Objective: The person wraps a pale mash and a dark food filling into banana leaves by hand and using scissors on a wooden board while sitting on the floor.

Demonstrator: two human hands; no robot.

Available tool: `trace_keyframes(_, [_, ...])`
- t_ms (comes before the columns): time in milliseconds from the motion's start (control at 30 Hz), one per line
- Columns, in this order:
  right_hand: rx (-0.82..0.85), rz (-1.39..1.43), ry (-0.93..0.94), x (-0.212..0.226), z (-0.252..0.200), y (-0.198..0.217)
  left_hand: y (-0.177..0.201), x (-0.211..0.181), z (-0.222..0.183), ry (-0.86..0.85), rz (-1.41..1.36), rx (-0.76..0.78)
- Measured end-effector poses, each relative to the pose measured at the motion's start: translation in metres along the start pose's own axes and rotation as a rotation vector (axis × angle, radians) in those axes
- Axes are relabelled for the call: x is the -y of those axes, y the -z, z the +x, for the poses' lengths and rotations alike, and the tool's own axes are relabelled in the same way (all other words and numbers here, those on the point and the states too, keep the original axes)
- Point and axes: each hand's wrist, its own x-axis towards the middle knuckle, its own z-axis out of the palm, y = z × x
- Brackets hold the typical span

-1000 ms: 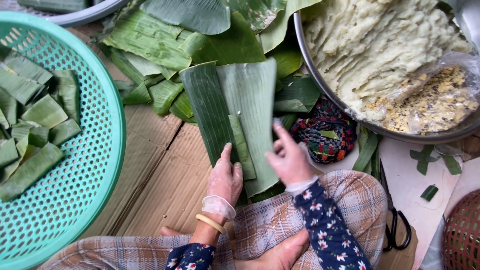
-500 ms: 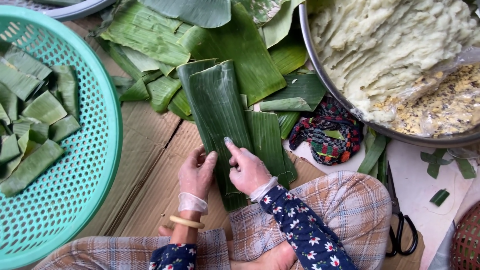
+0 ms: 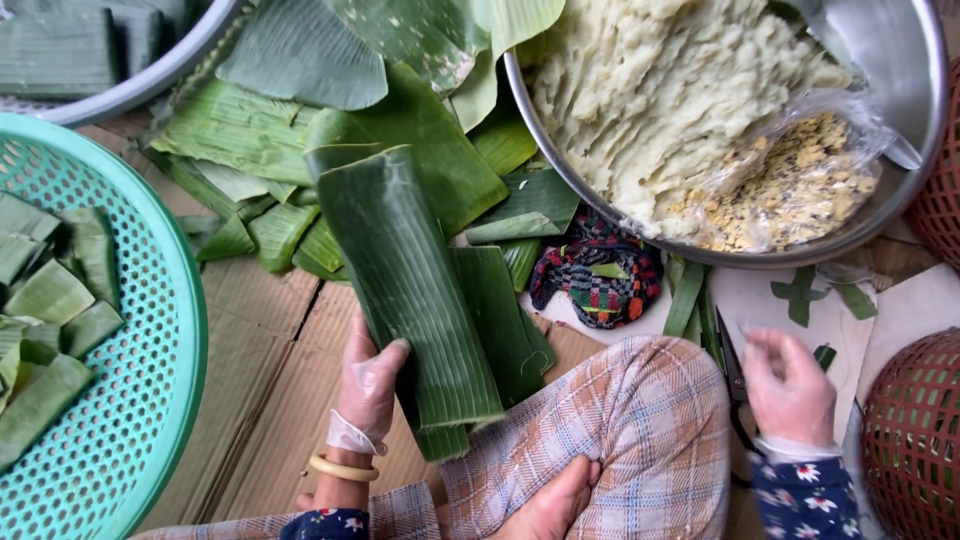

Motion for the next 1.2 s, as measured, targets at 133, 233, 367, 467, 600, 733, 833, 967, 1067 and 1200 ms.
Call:
trace_keyframes(133, [0.328, -0.533, -0.267, -0.146, -0.018, 0.014, -0.015, -0.016, -0.013, -0.278, 0.167, 0.202])
trace_keyframes(233, [0.270, -0.557, -0.222, -0.195, -0.032, 0.015, -0.012, -0.024, -0.025, -0.304, 0.304, 0.216])
trace_keyframes(367, [0.261, -0.658, -0.351, -0.196, -0.046, 0.019, 0.001, -0.032, -0.031, -0.167, 0.330, 0.186])
trace_keyframes(467, [0.440, -0.822, -0.474, -0.192, -0.059, 0.016, 0.007, -0.050, -0.030, -0.127, 0.390, 0.169])
trace_keyframes(600, [0.479, -0.781, -0.588, -0.157, -0.053, 0.034, 0.019, -0.070, -0.025, -0.117, 0.423, 0.226])
trace_keyframes(733, [0.460, -0.001, -0.810, -0.215, -0.061, 0.055, 0.042, -0.063, -0.017, -0.087, 0.425, 0.357])
trace_keyframes(833, [0.393, 0.570, -0.863, -0.213, -0.066, 0.058, 0.046, -0.051, -0.011, -0.095, 0.399, 0.445])
trace_keyframes(967, [0.557, 0.304, -0.450, -0.059, -0.060, 0.073, 0.041, -0.039, -0.008, 0.008, 0.299, 0.540])
trace_keyframes(1067, [0.845, 0.159, -0.163, -0.019, -0.044, 0.056, 0.042, -0.040, -0.006, -0.037, 0.345, 0.703])
trace_keyframes(1200, [0.855, 0.068, 0.125, 0.052, -0.026, 0.048, 0.037, -0.047, -0.004, 0.023, 0.337, 0.856])
